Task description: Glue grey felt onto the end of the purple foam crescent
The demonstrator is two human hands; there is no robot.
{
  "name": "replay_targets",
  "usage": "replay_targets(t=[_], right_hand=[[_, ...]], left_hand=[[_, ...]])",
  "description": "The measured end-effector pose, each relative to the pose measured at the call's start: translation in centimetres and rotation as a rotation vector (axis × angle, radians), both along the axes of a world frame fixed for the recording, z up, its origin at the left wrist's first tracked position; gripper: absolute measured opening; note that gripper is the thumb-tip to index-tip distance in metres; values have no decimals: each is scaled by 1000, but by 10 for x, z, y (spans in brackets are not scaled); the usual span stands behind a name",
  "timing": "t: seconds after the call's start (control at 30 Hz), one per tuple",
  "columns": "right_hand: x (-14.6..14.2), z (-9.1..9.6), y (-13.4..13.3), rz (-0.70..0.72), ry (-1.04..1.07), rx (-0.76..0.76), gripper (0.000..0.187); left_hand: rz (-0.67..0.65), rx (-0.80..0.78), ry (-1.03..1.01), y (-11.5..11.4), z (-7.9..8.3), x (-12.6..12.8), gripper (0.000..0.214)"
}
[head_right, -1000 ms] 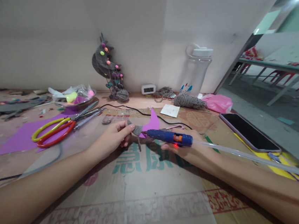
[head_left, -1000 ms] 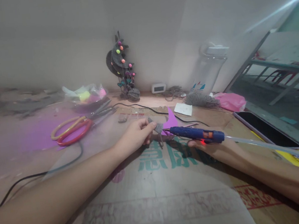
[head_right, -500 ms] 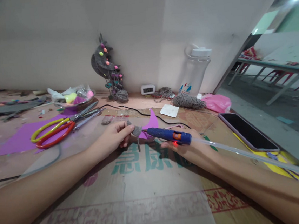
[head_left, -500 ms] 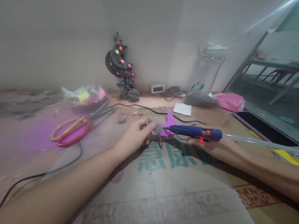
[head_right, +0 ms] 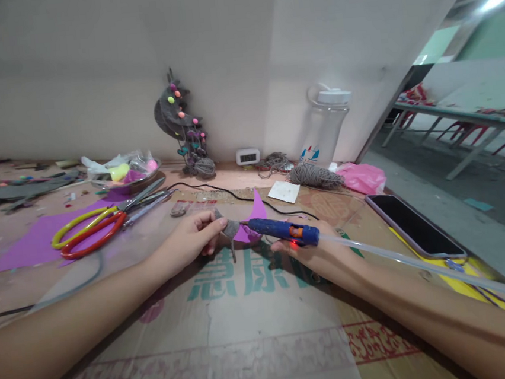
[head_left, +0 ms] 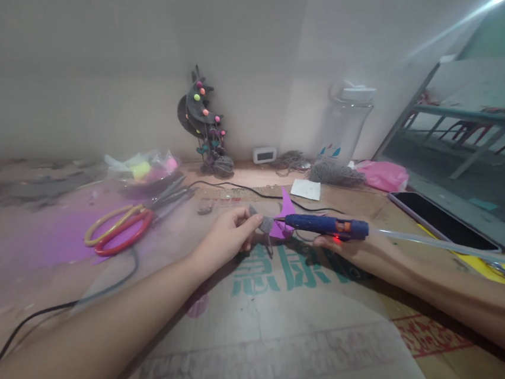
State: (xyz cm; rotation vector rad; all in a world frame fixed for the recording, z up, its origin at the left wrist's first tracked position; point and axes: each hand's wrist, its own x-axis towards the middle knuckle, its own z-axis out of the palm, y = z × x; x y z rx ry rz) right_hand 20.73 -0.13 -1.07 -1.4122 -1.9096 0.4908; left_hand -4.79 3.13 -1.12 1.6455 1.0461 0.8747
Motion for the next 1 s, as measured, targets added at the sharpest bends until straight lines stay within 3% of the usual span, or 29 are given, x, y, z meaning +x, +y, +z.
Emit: replay_targets(t=[0.1,0.27,0.47,0.57,0.77,1.0], right_hand=[[-3,5,-2,-20,-53,-9,32],[2,30,2,-67,-104,51,33],[39,51,42,-250,-210,51,40],[54,52,68,-354,-285,-7,36],[64,39,108,-384,-342,-88,43],[69,32,105,-351,-426,-102,49]], left_hand=[[-6,17,8,1,-3,-1,34],[-21,-1,-25,-2,1,-1,34],[-14,6,-39,0,1,2,35],[-17,-3,-36,2,-2,3,34],[-13,-40,-64,2,-4,3,36],[0,-119,-139,1,0,4,37]])
